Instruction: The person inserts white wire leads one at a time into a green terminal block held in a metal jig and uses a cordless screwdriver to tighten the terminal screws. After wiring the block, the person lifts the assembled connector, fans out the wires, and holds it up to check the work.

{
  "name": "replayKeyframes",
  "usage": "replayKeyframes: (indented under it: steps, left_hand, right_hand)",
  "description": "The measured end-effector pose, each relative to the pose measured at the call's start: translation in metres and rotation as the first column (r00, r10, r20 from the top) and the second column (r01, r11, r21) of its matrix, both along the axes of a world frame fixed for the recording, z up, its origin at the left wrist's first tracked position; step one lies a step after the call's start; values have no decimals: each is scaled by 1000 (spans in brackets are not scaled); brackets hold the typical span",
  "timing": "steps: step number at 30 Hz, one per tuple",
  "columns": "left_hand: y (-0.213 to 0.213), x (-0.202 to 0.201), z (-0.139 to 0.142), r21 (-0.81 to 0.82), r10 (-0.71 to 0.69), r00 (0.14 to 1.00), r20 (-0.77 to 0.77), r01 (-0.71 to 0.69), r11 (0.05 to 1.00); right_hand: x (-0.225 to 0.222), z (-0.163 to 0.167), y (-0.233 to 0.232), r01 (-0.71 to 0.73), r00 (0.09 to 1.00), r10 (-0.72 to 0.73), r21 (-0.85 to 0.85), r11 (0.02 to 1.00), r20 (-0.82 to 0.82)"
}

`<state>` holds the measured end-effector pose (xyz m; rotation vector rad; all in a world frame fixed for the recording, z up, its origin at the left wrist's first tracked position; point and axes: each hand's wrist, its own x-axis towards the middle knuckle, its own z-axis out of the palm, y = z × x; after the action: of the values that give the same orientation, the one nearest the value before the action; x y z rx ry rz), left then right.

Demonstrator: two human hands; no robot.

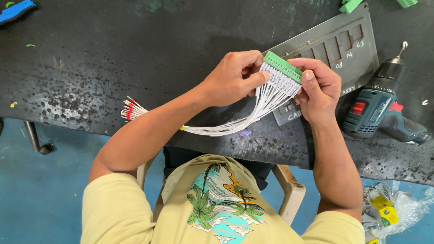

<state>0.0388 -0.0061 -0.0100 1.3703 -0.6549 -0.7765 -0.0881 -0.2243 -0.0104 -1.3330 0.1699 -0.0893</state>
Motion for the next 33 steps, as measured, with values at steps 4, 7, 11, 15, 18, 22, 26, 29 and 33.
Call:
replayKeyframes:
  steps: [4, 7, 11, 15, 18, 22, 26, 29, 33]
  left_hand:
    - [-1, 1, 1, 2, -12, 1000, -17, 12, 1000]
    - [-2, 2, 1, 43, -20, 998, -58, 22, 999]
    - [-4, 2, 1, 12, -40, 997, -72, 41, 999]
    - [-2, 1, 1, 54, -37, 998, 56, 34, 998]
    - [-1, 2, 1, 93, -44, 995, 94, 35, 995]
    - [-1, 1, 1, 71, -41, 996, 81, 36, 997]
    - [-3, -1, 3, 19, -35, 999, -26, 36, 999]
    - [-4, -1, 3, 17, -49, 998, -50, 50, 999]
    - [-4, 0, 3, 7, -70, 997, -37, 70, 998]
  right_hand:
    - [0, 0, -1, 1, 1000, -1, -15, 1000, 4]
    - [1, -1, -2, -2, 1000, 2, -19, 1000, 7]
    - [1, -2, -2, -3, 1000, 3, -16, 1000, -3]
    - [1, -2, -3, -13, 1000, 13, -12, 1000, 0]
    - [0, -2, -3, -16, 1000, 16, -35, 999, 2]
    - [1, -1, -2, -18, 1000, 18, -35, 999, 1]
    - [1, 1, -1, -12, 1000, 12, -23, 1000, 0]
    - [1, 1, 0, -15, 1000, 15, -26, 1000, 2]
    - [1, 0, 0, -18, 1000, 18, -50, 999, 4]
